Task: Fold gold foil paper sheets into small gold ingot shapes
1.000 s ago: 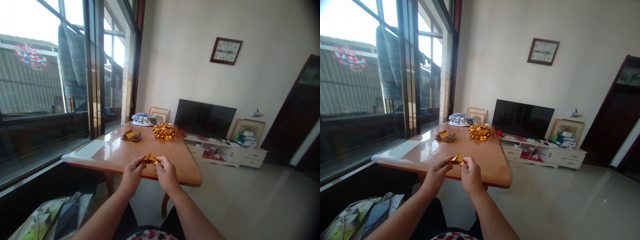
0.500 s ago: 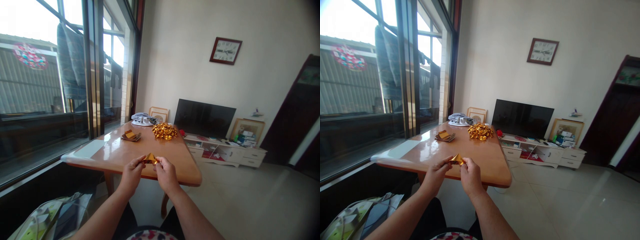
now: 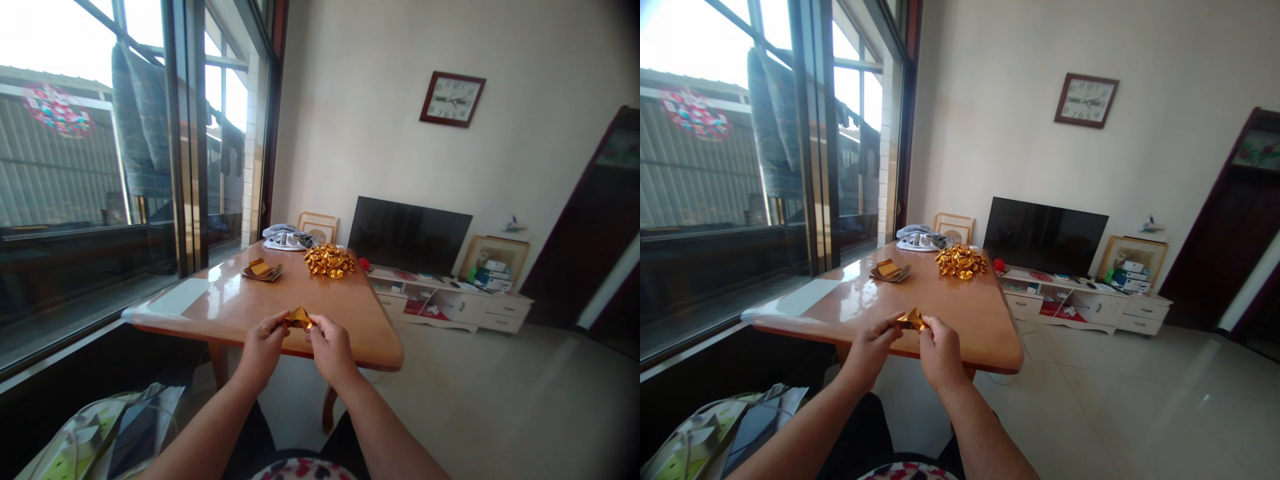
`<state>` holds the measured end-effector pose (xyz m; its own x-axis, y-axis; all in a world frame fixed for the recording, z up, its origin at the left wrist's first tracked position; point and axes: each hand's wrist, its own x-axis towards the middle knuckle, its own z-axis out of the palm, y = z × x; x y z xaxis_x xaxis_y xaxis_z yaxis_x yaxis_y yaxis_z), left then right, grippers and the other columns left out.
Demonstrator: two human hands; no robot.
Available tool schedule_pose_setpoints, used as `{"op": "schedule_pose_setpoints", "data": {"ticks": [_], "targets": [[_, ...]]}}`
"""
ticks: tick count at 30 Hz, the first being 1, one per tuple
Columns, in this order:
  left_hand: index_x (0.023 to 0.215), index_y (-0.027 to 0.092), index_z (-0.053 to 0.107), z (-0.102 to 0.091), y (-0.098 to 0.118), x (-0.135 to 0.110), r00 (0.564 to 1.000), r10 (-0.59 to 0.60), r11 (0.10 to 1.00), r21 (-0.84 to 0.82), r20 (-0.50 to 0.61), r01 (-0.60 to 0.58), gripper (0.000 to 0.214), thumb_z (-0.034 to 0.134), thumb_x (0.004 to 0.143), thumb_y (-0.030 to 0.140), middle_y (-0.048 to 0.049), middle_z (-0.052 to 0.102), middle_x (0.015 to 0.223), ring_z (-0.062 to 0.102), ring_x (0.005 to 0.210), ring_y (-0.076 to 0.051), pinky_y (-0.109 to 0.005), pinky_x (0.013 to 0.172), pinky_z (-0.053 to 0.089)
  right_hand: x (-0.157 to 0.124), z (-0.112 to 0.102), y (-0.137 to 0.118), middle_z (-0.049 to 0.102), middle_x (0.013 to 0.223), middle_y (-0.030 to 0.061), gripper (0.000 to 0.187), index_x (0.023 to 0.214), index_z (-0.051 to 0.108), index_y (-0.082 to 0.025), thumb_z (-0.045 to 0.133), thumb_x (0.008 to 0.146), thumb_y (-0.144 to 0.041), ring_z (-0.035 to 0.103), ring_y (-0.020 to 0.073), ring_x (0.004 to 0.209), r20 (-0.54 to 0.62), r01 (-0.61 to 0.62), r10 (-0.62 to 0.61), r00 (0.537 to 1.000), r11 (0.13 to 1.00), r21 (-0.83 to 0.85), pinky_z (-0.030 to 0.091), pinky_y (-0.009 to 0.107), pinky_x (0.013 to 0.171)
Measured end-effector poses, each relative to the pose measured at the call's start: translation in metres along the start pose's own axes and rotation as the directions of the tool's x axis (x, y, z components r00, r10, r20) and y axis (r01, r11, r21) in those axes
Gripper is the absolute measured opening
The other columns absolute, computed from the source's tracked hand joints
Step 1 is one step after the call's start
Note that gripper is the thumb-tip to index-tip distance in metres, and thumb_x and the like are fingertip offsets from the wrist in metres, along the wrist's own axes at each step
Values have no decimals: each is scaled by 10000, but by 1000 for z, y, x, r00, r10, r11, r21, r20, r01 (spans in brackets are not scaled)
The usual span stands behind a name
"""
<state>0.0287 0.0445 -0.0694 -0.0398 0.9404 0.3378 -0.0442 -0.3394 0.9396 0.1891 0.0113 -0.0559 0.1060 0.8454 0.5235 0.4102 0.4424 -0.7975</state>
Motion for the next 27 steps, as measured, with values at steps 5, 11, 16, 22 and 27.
{"op": "schedule_pose_setpoints", "data": {"ticks": [5, 11, 16, 22, 27], "targets": [[1213, 139, 734, 1, 1, 1, 1000, 1, 1000, 18, 7, -2, 474, 657, 780, 317, -105, 768, 1073, 671, 945, -236, -355, 884, 495, 0, 1, -1, 768, 971, 58, 321, 1147, 726, -208, 522, 900, -230, 721, 216, 869, -17, -3, 2, 1000, 1000, -13, 551, 288, 745], [1244, 116, 711, 2, 0, -1, 1000, -20, 999, 28, -7, 20, 505, 646, 789, 325, -120, 754, 1133, 670, 923, -233, -351, 865, 500, -1, 1, -3, 768, 933, 54, 298, 1094, 740, -206, 539, 874, -202, 705, 202, 829, -20, 10, -12, 1000, 997, -81, 523, 263, 709], [1230, 125, 719, -1, -5, 1, 1000, 9, 998, 58, -2, -9, 492, 640, 783, 313, -110, 761, 1101, 672, 930, -235, -353, 871, 506, -2, -1, -3, 772, 965, 66, 362, 1149, 746, -215, 504, 882, -179, 706, 213, 848, 21, 50, -48, 999, 990, -133, 512, 276, 727], [1224, 136, 723, -4, -8, 4, 999, 34, 995, 95, 10, -35, 476, 631, 794, 320, -101, 765, 1067, 672, 896, -224, -347, 855, 508, -2, 0, -3, 774, 959, 70, 357, 1140, 746, -205, 500, 883, -175, 711, 212, 846, 38, 68, -64, 997, 991, -119, 514, 288, 750], [1230, 132, 718, -4, -9, 5, 1000, 23, 996, 84, -3, -23, 491, 634, 788, 330, -102, 764, 1048, 670, 875, -222, -339, 820, 503, -2, 1, -1, 757, 853, 41, 228, 1005, 716, -198, 556, 843, -183, 699, 198, 772, -65, 4, -12, 998, 993, -120, 502, 270, 702]]}}
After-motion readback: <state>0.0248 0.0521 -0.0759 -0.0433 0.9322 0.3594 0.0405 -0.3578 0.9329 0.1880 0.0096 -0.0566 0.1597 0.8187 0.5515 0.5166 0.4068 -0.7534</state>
